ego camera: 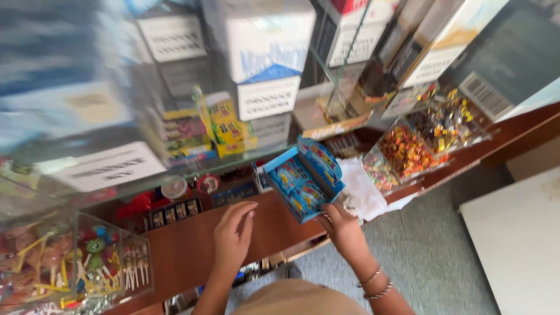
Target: Organizing and rearranging various snack boxes and packets inside a glass display case at a checkout counter.
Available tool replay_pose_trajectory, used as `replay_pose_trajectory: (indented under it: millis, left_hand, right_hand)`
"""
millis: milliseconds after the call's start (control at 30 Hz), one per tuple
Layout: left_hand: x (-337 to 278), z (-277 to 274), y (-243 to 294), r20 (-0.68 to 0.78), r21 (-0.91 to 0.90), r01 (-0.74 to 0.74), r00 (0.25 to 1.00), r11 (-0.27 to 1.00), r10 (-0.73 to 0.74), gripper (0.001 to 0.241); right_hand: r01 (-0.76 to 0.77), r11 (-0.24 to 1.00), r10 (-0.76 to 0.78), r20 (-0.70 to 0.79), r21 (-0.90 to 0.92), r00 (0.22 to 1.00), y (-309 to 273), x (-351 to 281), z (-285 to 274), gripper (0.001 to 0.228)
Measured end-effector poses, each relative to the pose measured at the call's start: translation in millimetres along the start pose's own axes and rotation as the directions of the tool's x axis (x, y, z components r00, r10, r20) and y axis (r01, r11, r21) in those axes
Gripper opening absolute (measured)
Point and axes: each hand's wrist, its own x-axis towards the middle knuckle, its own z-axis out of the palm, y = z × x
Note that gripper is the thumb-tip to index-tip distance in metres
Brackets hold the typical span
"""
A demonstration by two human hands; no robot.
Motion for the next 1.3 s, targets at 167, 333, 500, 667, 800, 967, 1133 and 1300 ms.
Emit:
replay_pose_trajectory:
  millis: [167,333,500,667,800,967,1133,1300]
  left_hand:
    - [-5.0,40.6,-10.8,0.398,0.205,-0.237,0.907,0.95,0.141,0.03]
    - [-11.6,85.9,-71.9,0.752,0.348,-0.332,0.657,0.877,-0.05,0.032]
    - [-8.1,115.9,-114.7,0.806,0.409,-0.336,0.569,0.849,-0.163,0.048]
    - [-7.1,127.2,-145.6,0.801,0.498,-0.266,0.506,0.826,-0.32,0.062]
    - [-0.4,130.7,-123.2,0.782,0.535,-0.419,0.573,0.734,-0.244,0.04]
    - [-0.6,132.0,-113.3,0.777,0.541,-0.444,0.588,0.714,-0.223,0.024]
    - [12.0,140.6,-123.0,0.841,0.526,-0.326,0.338,0.785,-0.423,0.078]
    - [42.4,128.8,-103.1,0.845,0.534,-0.174,0.099,0.827,-0.525,0.095]
  right_hand:
    - [0.056,0.989,-0.088,0.243,0.135,0.966,47.8,-45.7,10.5,0.018]
    - [0.237,0.947,-0.299,0.327,0.216,0.896,73.8,-46.0,41.7,0.018]
    - [0.261,0.942,-0.322,0.345,0.213,0.881,81.0,-34.5,51.9,0.017]
    - [0.147,0.978,-0.187,0.319,0.146,0.929,74.8,-33.0,51.5,0.031]
    - [0.082,0.997,-0.082,0.283,0.011,0.956,46.5,-46.9,57.2,0.045]
    - [0.014,0.997,0.02,0.413,-0.079,0.911,13.7,-47.1,43.0,0.08]
    - [0.005,0.996,0.029,0.375,-0.089,0.927,28.8,-59.6,55.2,0.07]
    - [0.034,0.985,0.025,0.333,-0.17,0.943,39.4,-70.8,77.4,0.071]
